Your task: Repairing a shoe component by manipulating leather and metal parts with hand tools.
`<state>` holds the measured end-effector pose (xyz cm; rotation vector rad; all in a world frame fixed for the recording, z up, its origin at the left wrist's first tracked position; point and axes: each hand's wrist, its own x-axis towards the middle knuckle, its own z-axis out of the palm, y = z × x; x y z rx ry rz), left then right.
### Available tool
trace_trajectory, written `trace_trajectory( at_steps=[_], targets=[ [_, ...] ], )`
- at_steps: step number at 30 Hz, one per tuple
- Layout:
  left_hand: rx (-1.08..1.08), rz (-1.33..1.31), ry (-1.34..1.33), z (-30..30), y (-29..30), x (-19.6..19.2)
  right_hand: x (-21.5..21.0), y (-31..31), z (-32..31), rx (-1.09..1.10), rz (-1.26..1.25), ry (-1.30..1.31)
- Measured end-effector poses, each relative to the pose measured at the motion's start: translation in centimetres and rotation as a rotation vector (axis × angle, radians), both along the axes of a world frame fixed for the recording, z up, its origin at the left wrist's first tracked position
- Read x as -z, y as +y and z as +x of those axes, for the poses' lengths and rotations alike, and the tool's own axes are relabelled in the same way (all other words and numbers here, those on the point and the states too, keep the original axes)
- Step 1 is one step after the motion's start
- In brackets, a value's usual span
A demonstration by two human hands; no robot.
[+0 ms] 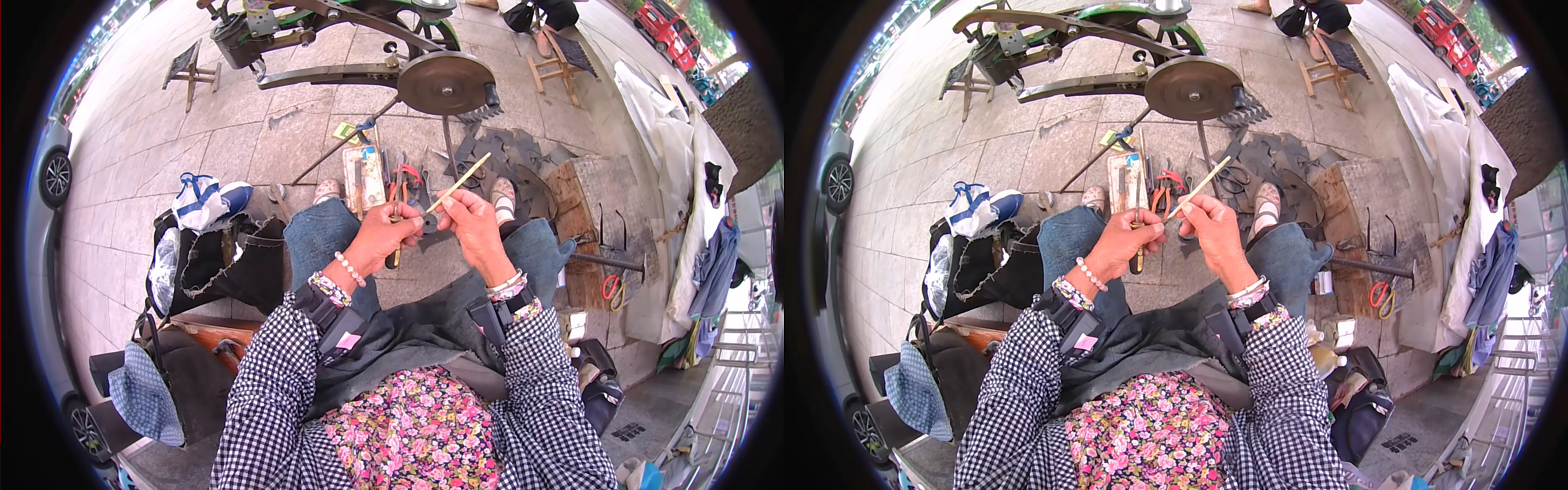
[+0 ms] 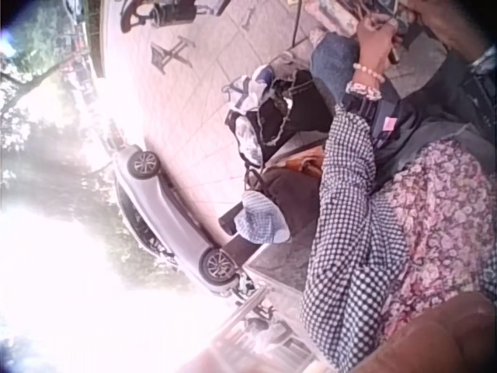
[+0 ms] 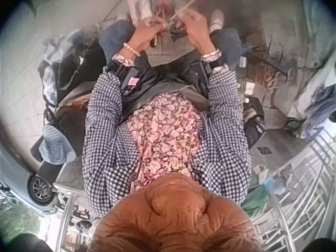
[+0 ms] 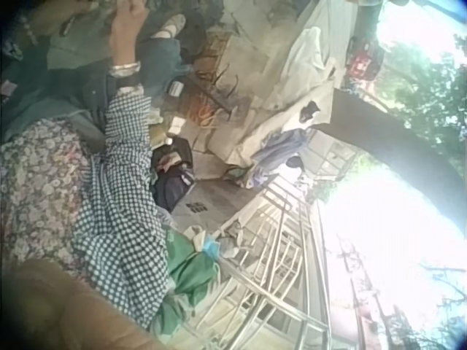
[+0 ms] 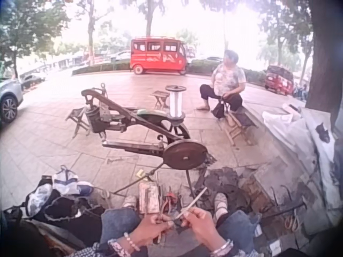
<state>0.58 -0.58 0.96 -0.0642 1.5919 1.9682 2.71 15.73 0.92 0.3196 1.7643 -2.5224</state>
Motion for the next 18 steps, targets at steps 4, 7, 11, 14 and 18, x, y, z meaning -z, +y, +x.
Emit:
trace_trajectory(
  at_steps=[4,7,11,14,18],
  targets=[
    [-0.019,0.0,0.007,-0.1,0.1,0.1,0.5,0.2,-0.1,-0.038,-0.003,0.023],
    [-0.027,-0.007,0.023,-0.4,0.3,0.0,0.6,0.4,-0.4,-0.051,-0.008,0.031],
    [-0.048,-0.023,0.052,-0.6,0.3,0.1,-0.5,0.2,-0.8,-0.068,-0.008,0.015],
    [-0.037,-0.011,0.103,-0.8,0.6,0.6,-0.9,0.4,-0.4,-0.041,0.035,-0.047],
    [-0.051,-0.028,0.096,-0.2,0.1,1.0,1.0,0.1,-0.2,-0.011,-0.095,-0.075]
  ],
)
